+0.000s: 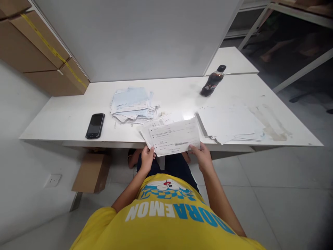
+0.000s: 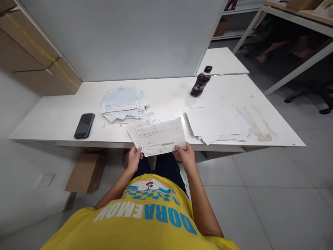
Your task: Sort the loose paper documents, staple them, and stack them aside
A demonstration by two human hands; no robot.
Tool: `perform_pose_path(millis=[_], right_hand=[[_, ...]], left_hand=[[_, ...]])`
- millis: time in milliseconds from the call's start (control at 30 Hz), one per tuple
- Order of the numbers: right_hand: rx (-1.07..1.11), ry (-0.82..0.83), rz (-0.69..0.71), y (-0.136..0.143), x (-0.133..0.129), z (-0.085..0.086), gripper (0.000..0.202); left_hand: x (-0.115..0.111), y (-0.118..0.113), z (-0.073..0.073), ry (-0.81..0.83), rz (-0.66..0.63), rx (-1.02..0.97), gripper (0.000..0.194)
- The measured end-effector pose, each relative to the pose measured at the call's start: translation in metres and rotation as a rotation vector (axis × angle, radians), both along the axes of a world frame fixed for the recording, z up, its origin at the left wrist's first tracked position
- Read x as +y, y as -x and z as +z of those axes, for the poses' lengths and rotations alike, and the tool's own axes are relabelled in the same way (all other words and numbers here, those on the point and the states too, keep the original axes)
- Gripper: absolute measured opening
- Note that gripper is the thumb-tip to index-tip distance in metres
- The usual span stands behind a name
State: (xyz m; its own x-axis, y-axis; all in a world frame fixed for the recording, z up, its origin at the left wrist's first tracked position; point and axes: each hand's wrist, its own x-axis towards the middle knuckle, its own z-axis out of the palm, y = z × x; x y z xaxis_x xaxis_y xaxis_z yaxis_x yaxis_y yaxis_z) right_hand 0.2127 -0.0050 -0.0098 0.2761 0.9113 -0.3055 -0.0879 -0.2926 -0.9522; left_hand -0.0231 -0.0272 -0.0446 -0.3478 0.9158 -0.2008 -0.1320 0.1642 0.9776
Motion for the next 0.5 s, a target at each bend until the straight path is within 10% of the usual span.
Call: perform_pose_path(millis=[267, 500], right_hand=[[0.101, -0.014, -0.041, 0.007, -0.006, 0.006, 0.054], [-0.28, 0.02, 0.014, 0.001, 0.004, 0.001, 0.054]], left_hand=[[-0.001, 0.009, 0.002, -0.026, -0.081, -0.06, 0.034], [0.024, 0.037, 0.011, 0.088, -0.115, -0.225, 0.055]])
